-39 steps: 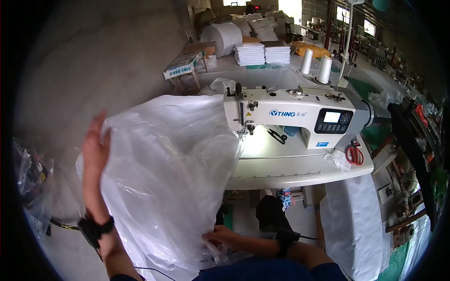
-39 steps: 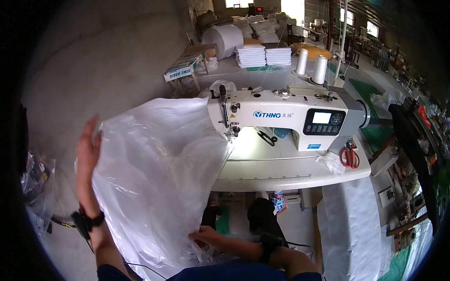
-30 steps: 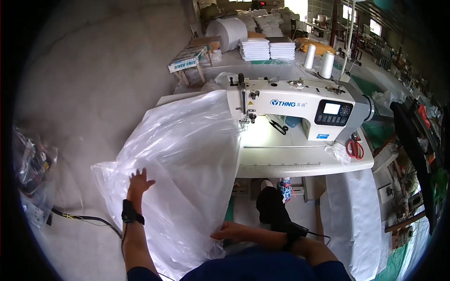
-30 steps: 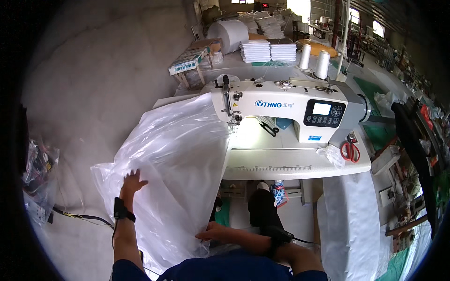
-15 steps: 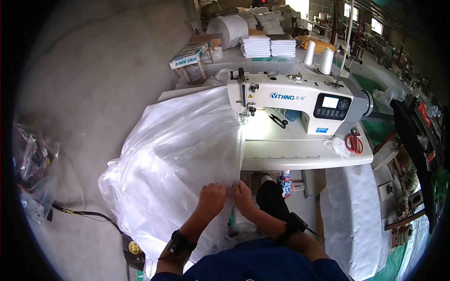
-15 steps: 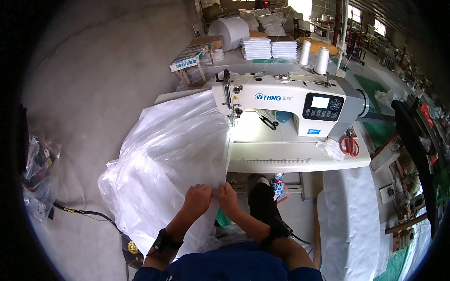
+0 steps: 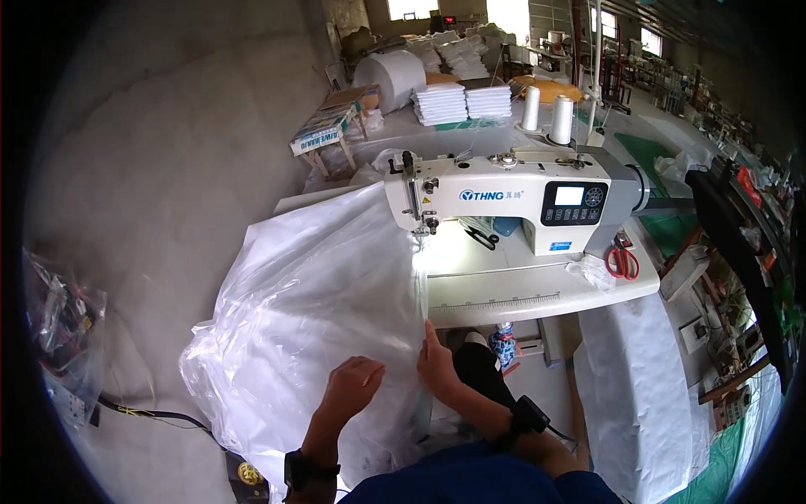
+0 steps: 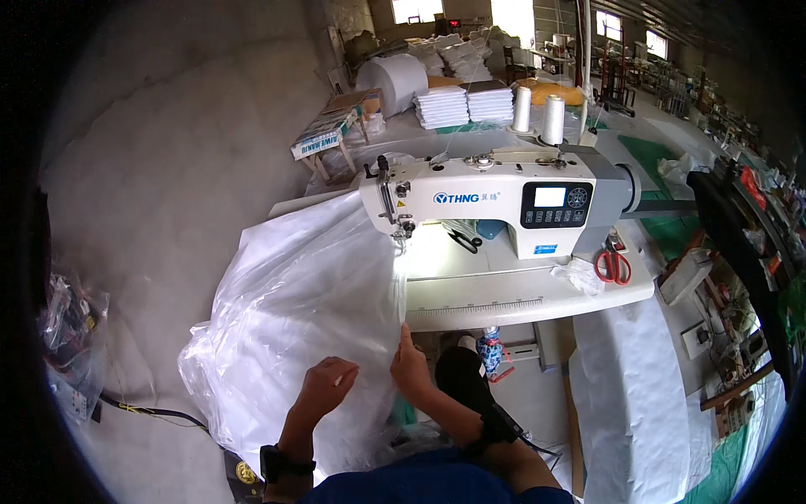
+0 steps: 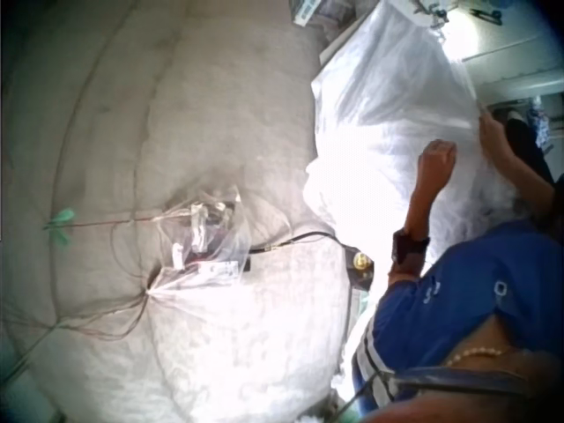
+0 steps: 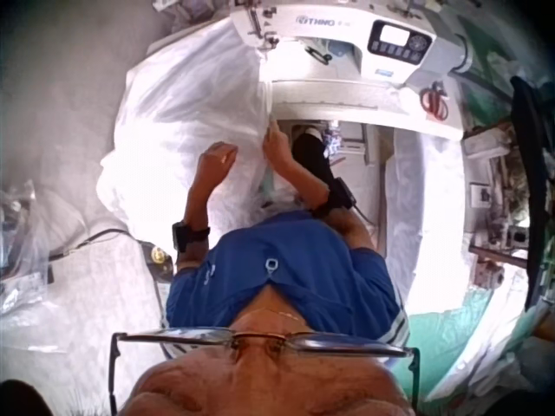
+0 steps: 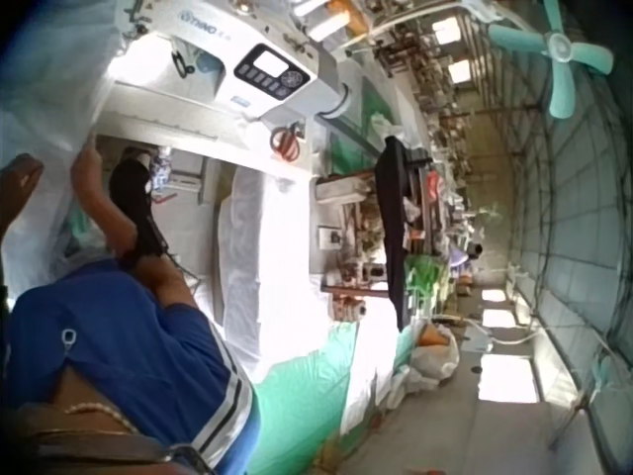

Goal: The person is using an industrial sewing machine to join or hem large white plastic sheets.

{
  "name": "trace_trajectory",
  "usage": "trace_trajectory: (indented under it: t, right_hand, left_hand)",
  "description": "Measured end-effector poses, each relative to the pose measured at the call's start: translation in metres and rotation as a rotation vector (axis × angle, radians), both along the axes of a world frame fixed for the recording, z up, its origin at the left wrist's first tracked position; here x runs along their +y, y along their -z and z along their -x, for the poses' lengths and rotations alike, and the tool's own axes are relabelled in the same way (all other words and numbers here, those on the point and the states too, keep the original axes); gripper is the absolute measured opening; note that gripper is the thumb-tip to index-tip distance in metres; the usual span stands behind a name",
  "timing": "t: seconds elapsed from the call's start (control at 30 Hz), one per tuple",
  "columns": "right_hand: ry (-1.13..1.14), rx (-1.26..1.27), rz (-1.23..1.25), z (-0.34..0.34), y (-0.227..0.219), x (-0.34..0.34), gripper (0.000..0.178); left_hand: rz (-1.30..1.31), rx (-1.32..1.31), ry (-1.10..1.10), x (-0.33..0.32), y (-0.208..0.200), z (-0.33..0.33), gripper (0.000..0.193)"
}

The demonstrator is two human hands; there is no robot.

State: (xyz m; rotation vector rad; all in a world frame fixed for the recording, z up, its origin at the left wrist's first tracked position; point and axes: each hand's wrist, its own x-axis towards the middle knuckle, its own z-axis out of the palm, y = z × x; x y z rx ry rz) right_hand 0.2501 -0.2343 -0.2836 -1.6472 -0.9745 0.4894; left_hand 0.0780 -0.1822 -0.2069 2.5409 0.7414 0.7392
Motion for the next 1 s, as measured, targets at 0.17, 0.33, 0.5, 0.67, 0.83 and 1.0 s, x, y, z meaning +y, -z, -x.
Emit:
trace_trajectory:
  t: [0.17,0.33,0.5,0.67,0.83,1.0]
  right_hand:
    - [-0.08,-0.325,0.321,-0.018,-0.025,0.012,0.049]
    - [-0.05,-0.657,0.413,-0.038,-0.031,0.035,0.042]
    - [-0.083,-0.694,0.486,-0.054,-0.046,0.06,0.034]
    - [-0.103,-0.708,0.463,-0.067,-0.047,0.083,0.025]
    - [-0.031,-0.685,0.467,-0.072,-0.05,0.105,0.021]
    - [-0.024,-0.614,0.452,-0.081,-0.053,0.115,0.028]
  left_hand:
    - [-0.065,0.043,-0.245,0.039,0.011,0.018,0.027]
    - [-0.153,0.033,-0.341,0.085,0.026,0.031,0.036]
    - [-0.209,0.265,-0.444,0.122,0.038,0.032,0.045]
    - [-0.204,0.359,-0.465,0.146,0.046,0.015,0.05]
    - [-0.202,0.353,-0.51,0.175,0.05,-0.006,0.05]
    - [-0.233,0.382,-0.501,0.218,0.064,0.0,0.049]
